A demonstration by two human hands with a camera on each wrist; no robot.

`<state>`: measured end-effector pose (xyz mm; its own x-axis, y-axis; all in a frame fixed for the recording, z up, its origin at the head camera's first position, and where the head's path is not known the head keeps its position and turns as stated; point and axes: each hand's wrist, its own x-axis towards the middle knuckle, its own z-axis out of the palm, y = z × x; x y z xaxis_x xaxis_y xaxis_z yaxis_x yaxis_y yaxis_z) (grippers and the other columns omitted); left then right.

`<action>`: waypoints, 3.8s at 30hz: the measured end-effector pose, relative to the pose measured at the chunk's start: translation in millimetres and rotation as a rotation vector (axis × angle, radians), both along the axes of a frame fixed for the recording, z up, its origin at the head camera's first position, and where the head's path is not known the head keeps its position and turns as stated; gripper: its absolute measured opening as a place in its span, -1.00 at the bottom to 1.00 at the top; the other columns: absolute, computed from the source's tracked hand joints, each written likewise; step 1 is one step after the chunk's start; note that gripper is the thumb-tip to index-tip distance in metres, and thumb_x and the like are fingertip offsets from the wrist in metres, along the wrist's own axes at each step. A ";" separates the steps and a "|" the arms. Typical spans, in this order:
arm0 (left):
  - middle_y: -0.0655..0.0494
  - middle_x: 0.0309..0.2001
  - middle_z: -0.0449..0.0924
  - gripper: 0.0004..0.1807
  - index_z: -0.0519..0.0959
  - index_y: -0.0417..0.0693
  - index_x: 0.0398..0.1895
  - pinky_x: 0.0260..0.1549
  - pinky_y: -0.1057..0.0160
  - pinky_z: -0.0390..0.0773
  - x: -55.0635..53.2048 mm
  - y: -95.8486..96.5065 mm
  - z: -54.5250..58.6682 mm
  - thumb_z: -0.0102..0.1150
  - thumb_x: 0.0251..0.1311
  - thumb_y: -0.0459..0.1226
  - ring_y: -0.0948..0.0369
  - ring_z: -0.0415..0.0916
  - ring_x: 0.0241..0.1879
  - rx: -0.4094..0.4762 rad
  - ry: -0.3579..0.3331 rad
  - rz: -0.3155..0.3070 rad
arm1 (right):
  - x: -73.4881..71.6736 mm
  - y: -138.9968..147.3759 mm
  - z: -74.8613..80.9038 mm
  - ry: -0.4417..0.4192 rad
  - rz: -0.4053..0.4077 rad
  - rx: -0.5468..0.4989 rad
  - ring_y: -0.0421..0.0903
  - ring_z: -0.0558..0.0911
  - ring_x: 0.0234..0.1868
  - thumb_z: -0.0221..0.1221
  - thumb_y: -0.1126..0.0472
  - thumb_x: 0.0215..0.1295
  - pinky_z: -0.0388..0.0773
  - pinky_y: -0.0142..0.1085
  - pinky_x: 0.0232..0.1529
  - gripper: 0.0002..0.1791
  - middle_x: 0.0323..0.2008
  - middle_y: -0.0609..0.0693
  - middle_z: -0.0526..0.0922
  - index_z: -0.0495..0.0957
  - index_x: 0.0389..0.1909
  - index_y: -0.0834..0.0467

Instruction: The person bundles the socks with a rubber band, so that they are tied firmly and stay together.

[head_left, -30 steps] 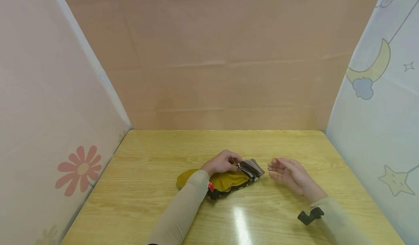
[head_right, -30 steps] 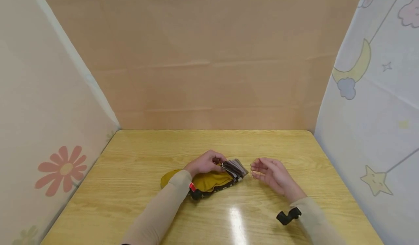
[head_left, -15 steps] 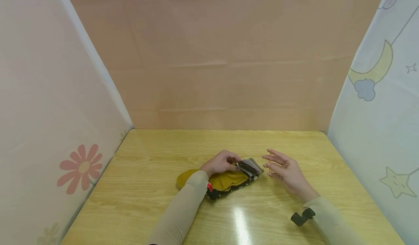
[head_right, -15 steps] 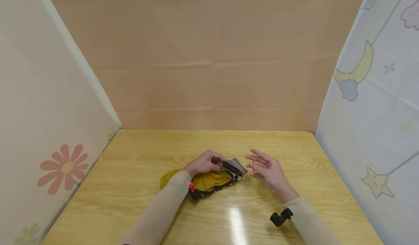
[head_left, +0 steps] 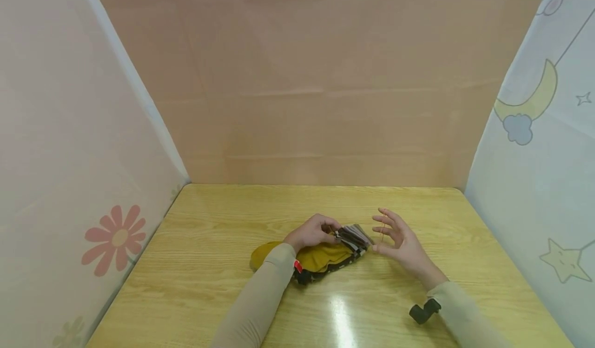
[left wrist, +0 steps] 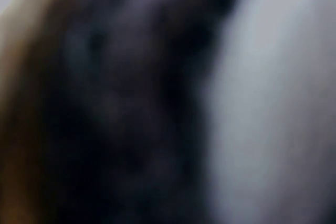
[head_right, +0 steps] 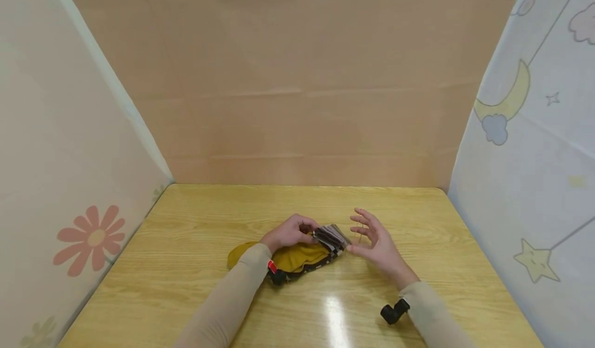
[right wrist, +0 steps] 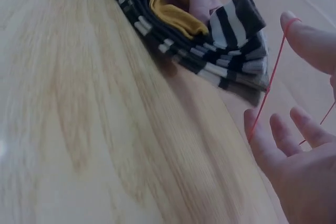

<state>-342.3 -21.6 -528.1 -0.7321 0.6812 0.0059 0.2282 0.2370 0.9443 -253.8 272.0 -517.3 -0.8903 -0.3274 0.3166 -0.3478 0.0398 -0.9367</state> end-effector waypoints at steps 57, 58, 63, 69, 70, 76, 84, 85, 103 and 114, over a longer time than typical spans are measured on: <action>0.20 -0.17 0.81 -0.79 0.80 0.03 -0.07 -0.17 0.30 0.60 -6.0 1.4 -4.8 0.52 0.23 -0.26 0.28 0.63 -0.24 0.024 -0.065 0.033 | -31.0 -74.8 0.5 0.274 0.057 0.633 -0.02 0.52 0.15 0.66 0.09 -0.03 0.61 -0.08 0.08 -0.09 0.26 -0.01 0.46 0.47 0.40 -0.08; 0.20 -0.17 0.81 -0.78 0.80 0.03 -0.06 -0.17 0.29 0.61 -6.2 1.8 -5.1 0.53 0.23 -0.26 0.28 0.66 -0.23 0.028 -0.076 0.044 | -31.2 -74.6 -0.3 0.270 0.051 0.637 -0.03 0.53 0.13 0.66 0.09 -0.02 0.61 -0.12 0.05 -0.11 0.25 -0.01 0.48 0.48 0.38 -0.08; 0.16 -0.12 0.82 -0.68 0.76 -0.01 0.03 -0.13 0.28 0.65 -6.3 3.3 -5.8 0.55 0.20 -0.29 0.23 0.73 -0.16 0.062 -0.132 0.093 | -32.5 -72.1 -3.5 0.247 0.047 0.638 -0.02 0.55 0.10 0.64 0.06 0.02 0.60 -0.19 0.00 -0.15 0.25 0.01 0.53 0.50 0.37 -0.04; 0.10 -0.11 0.83 -0.66 0.74 -0.05 0.05 -0.15 0.26 0.68 -4.7 3.1 -7.5 0.53 0.20 -0.32 0.20 0.74 -0.15 0.095 -0.169 0.112 | -34.0 -68.6 -7.1 0.154 0.084 0.578 -0.01 0.57 0.14 0.62 0.04 0.08 0.58 -0.19 0.07 -0.17 0.30 0.04 0.55 0.47 0.38 -0.03; 0.10 -0.11 0.82 -0.66 0.74 -0.06 0.05 -0.15 0.26 0.69 -4.9 3.1 -7.9 0.53 0.20 -0.33 0.20 0.74 -0.15 0.100 -0.176 0.115 | -34.4 -68.2 -7.5 0.128 0.094 0.558 -0.01 0.58 0.12 0.61 0.05 0.09 0.60 -0.20 0.06 -0.17 0.29 0.05 0.56 0.46 0.38 -0.03; 0.08 -0.10 0.82 -0.65 0.74 -0.09 0.06 -0.15 0.25 0.71 -4.6 3.7 -8.8 0.52 0.21 -0.37 0.20 0.75 -0.16 0.125 -0.195 0.133 | -35.3 -62.9 -5.3 0.014 0.129 0.474 0.01 0.57 0.00 0.58 0.16 0.13 0.63 -0.28 -0.08 -0.24 0.14 0.11 0.57 0.45 0.34 -0.01; 0.08 -0.11 0.82 -0.63 0.75 -0.05 0.09 -0.18 0.25 0.70 -4.7 1.9 -8.2 0.51 0.21 -0.37 0.19 0.74 -0.15 0.138 -0.197 0.141 | -35.0 -55.4 -0.2 -0.063 0.151 0.459 0.07 0.58 -0.01 0.60 0.20 0.09 0.69 -0.19 -0.14 -0.03 0.18 0.19 0.48 0.26 0.46 -0.08; 0.08 -0.11 0.82 -0.63 0.75 -0.04 0.09 -0.18 0.25 0.70 -4.8 1.6 -8.2 0.51 0.21 -0.37 0.19 0.75 -0.15 0.141 -0.196 0.139 | -34.7 -55.5 -0.3 -0.062 0.152 0.455 0.08 0.58 0.00 0.60 0.21 0.09 0.69 -0.19 -0.12 -0.02 0.19 0.20 0.48 0.24 0.46 -0.07; 0.06 -0.03 0.81 -0.60 0.71 -0.04 0.15 0.21 0.05 0.60 -2.6 0.5 -4.5 0.49 0.23 -0.39 0.18 0.71 0.02 0.126 -0.172 0.165 | -20.6 -55.2 4.9 -0.255 -0.039 0.408 0.13 0.66 0.09 0.18 -0.06 0.58 0.70 -0.15 -0.06 -0.36 0.15 0.26 0.58 0.33 0.45 0.25; 0.11 -0.01 0.75 -0.59 0.64 -0.09 0.17 -0.02 0.22 0.65 0.0 8.3 -2.2 0.45 0.27 -0.38 0.24 0.67 -0.06 0.037 -0.020 0.107 | -20.7 -39.4 17.1 -0.254 -0.093 0.380 0.25 0.66 0.14 0.26 0.16 0.52 0.73 -0.08 -0.04 -0.44 0.13 0.36 0.59 0.38 0.43 0.25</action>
